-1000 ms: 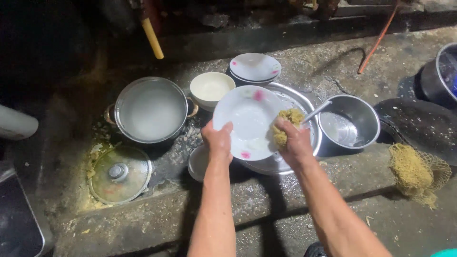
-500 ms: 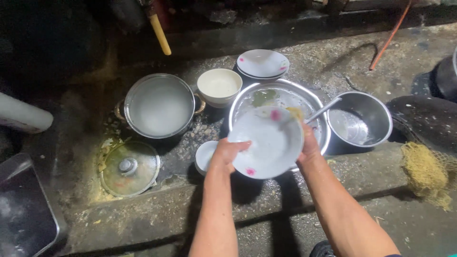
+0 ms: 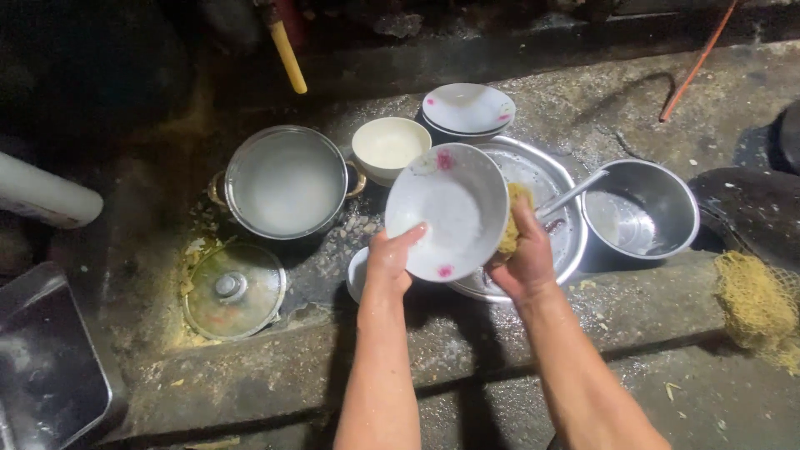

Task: The person washes various dishes and utensils in a large metal basin filled with soapy water. They scrub plates, bowls, chopsticks, and a ladle using a yellow sponge, rinsing them under a running tap and placing the clean items into a smaller metal bowl.

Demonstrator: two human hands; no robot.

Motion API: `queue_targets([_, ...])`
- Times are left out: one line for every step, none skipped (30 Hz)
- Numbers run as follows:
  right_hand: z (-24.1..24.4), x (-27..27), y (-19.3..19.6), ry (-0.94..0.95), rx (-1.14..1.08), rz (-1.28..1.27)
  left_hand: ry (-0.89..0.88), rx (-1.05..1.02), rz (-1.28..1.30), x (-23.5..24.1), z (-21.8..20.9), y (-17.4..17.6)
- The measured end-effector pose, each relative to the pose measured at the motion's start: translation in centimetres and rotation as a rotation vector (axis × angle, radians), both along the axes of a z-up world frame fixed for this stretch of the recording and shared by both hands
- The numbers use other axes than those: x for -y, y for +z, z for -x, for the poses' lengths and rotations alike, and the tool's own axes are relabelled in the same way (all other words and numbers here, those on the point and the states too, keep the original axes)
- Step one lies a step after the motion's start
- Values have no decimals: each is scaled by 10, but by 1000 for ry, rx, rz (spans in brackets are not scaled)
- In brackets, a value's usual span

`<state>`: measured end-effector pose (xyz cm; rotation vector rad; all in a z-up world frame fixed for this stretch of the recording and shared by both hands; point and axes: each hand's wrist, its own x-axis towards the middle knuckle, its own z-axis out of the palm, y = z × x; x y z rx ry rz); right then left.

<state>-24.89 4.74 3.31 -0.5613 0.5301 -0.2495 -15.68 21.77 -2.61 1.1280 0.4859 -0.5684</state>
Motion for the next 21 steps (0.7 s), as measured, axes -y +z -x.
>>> queue_targets([-1, 11, -7, 37, -16, 98, -57, 44, 48, -7, 2, 4])
queue_targets([-2, 8, -9, 35, -13, 94, -60, 47, 44, -5, 6, 7])
queue_targets([-1, 5, -10, 33, 0, 79, -116, 39, 64, -3, 12, 9])
queue_targets([0, 2, -11, 31, 13, 64, -172, 31, 85, -2, 19, 11])
queue_targets([-2, -3, -10, 33, 15, 67, -171, 32, 87, 7, 30, 36])
queue_targets([-4, -7, -10, 30, 36, 50, -151, 66, 161, 16, 41, 60])
queue_targets([-5, -11, -10, 25, 58, 32, -132, 99, 236, 26, 52, 85])
queue_targets([-6, -16, -10, 25, 59, 34, -133, 100, 238, 29, 50, 86])
queue_targets([-6, -23, -10, 23, 80, 14, -74, 140, 181, 30, 48, 88])
queue_targets([-7, -29, -10, 21, 101, -7, -16, 180, 124, 31, 46, 90])
queue_targets([-7, -31, -10, 14, 102, -4, -23, 180, 128, 35, 37, 83])
queue_targets([-6, -33, -10, 3, 123, -20, 112, 151, 107, 39, 28, 75])
queue_targets([-5, -37, -11, -3, 143, -39, 251, 120, 82, 40, 20, 67])
queue_targets([-3, -39, -11, -6, 143, -39, 249, 120, 82, 38, 19, 67])
queue_targets([-2, -41, -11, -11, 163, -57, 320, 121, -4, 36, 17, 67])
queue_targets([-1, -42, -12, -16, 183, -75, 390, 122, -91, 33, 16, 68])
queue_targets([4, -45, 4, -15, 183, -75, 391, 122, -91, 32, 8, 57])
queue_targets([9, -48, 19, -11, 142, -27, 347, 215, -161, 31, 0, 46])
queue_targets([13, -50, 35, -8, 103, 22, 301, 309, -230, 31, -9, 36])
queue_targets([12, -47, 47, -8, 106, 21, 302, 312, -229, 24, -6, 43])
queue_targets([12, -46, 58, -73, 31, 137, 214, 416, -367, 15, -2, 49])
